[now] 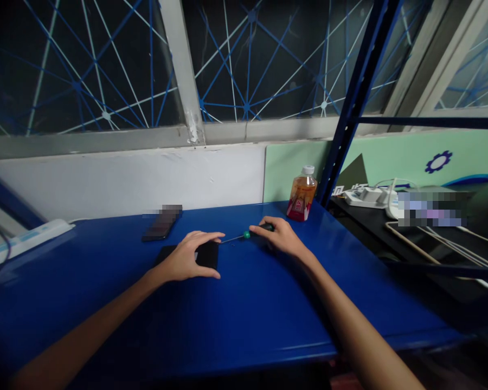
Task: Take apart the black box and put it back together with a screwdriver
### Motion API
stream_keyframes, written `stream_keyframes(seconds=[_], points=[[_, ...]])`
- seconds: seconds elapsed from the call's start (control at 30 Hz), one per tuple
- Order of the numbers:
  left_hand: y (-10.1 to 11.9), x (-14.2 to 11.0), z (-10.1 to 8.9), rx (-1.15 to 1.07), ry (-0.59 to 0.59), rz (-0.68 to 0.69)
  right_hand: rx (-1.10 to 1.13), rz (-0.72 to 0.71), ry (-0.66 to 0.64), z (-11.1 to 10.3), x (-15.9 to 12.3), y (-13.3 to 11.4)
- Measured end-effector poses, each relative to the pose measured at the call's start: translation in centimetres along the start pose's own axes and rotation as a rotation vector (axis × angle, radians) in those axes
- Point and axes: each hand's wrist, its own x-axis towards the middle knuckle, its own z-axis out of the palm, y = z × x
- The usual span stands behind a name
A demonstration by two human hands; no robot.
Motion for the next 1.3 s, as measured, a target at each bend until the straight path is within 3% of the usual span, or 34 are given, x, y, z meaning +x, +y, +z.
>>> stream_keyframes(seconds=[0.1,0.27,0.47,0.53,0.77,1.03,1.3], points=[[-0.1,0.0,0.1,0.005,0.012,0.014,-0.047,-0.020,0.016,0.1,0.0,0.3],[-0.3,0.0,0.2,0.017,0.012,0.024,0.118,0.089,-0.142,-0.3,-0.2,0.8],[-0.2,0.0,0.2,0.030,0.007,0.015,-0.153,-0.106,0.059,-0.1,0.1,0.4],[-0.2,0.0,0.3,0.039,0.012,0.019,-0.151,-0.123,0.100,0.1,0.1,0.1],[-0.3,0.0,0.4,0.050,0.017,0.028,0.172,-0.009,-0.050,0.6,-0.2,-0.3],[-0.3,0.0,0.4,0.060,-0.003,0.013,-0.019,0.008,0.058,0.8,0.2,0.7],[-0.2,-0.1,0.4,0.050,0.001,0.016,0.148,-0.006,-0.032,0.6,-0.1,0.5]])
